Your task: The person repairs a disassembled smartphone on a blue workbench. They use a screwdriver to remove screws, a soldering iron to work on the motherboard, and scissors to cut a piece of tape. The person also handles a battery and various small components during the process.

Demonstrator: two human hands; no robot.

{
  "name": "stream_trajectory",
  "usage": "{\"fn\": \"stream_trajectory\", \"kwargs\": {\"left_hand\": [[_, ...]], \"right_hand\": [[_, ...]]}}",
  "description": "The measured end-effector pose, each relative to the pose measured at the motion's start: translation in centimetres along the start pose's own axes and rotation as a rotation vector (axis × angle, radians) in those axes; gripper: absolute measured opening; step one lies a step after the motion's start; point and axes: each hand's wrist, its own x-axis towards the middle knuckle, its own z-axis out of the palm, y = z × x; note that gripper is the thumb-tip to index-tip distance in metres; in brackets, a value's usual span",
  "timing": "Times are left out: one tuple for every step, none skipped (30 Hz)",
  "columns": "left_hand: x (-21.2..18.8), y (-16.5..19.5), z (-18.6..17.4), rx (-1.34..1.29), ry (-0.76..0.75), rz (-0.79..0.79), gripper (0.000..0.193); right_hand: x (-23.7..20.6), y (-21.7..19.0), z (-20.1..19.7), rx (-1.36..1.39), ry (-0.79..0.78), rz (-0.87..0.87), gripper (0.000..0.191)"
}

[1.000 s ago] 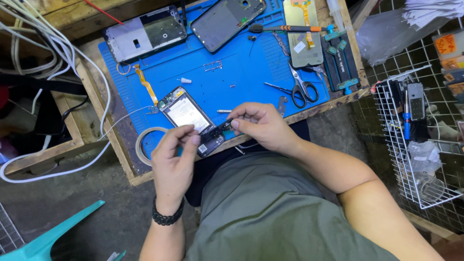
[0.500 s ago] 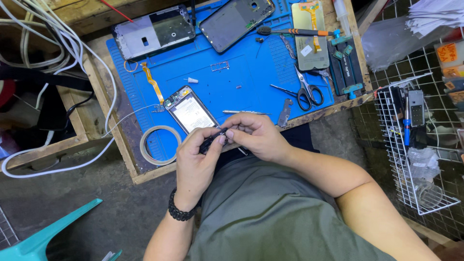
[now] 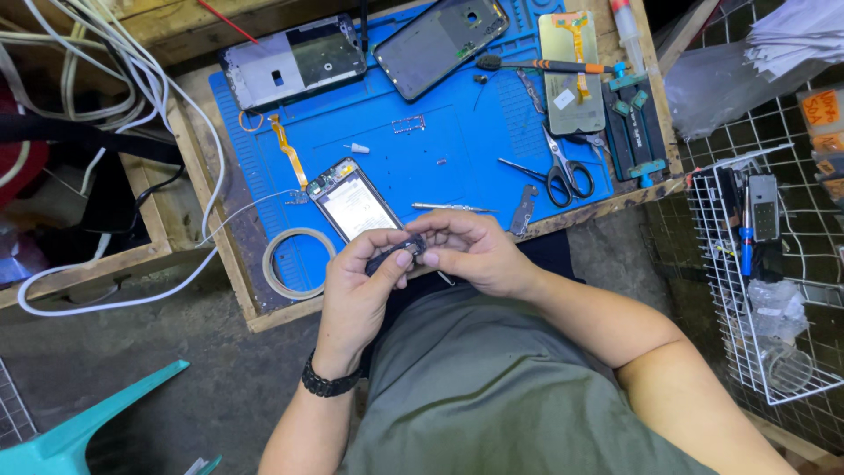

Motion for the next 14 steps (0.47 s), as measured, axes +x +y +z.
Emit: {"fn": "stream_trajectory", "kwargs": {"left_hand": [[0.2, -0.1, -0.1, -0.051, -0.028, 0.021, 0.023], [0.2, -0.3, 0.0, -0.104, -0.053, 0.039, 0.024], [0.2, -0.5, -0.1, -0.156, -0.077, 0.055, 0.025], [0.1, -0.6, -0.1, -0.148, -0.069, 0.068, 0.024], [0.1, -0.7, -0.2, -0.138, -0.061, 0.080, 0.024], [0.1, -0.7, -0.2, -0.129, -0.053, 0.094, 0.023], [0.0, -0.7, -0.3, -0.111, -0.020, 0.101, 0.024], [-0.3, -0.7, -0.3, -0.093, 0.014, 0.108, 0.024], [-0.5, -0.7, -0.4, -0.075, 0.047, 0.116, 0.025], [-0.6, -0.7, -0.5, -0.056, 0.044, 0.145, 0.025], [-0.7, -0.7, -0.6, -0.037, 0.040, 0.173, 0.025], [-0.9, -0.7, -0.7, -0.018, 0.038, 0.198, 0.025], [-1.0, -0.8, -0.8, -0.024, 0.030, 0.192, 0.024], [-1.0, -1.0, -0.8, -0.032, 0.022, 0.189, 0.023]], "right_hand": [[0.1, 0.1, 0.0, -0.001, -0.018, -0.008, 0.035], [0.0, 0.2, 0.0, 0.000, -0.035, -0.012, 0.035], [0.1, 0.3, 0.0, 0.012, -0.030, -0.024, 0.034], [0.2, 0.5, -0.2, 0.024, -0.024, -0.038, 0.033], [0.2, 0.6, -0.3, 0.037, -0.018, -0.052, 0.031], [0.2, 0.7, -0.4, -0.008, -0.003, -0.078, 0.032], [0.2, 0.8, -0.6, -0.054, 0.011, -0.104, 0.032], [0.2, 0.9, -0.7, -0.101, 0.024, -0.131, 0.033], [0.1, 0.9, -0.9, -0.126, 0.027, -0.138, 0.032], [0.0, 0.9, -1.1, -0.152, 0.028, -0.147, 0.032], [-0.1, 1.0, -1.2, -0.177, 0.029, -0.157, 0.032], [-0.1, 1.1, -1.3, -0.236, 0.021, -0.180, 0.032], [-0.2, 1.3, -1.4, -0.293, 0.011, -0.201, 0.032], [-0.3, 1.4, -1.5, -0.352, -0.003, -0.224, 0.033]]}}
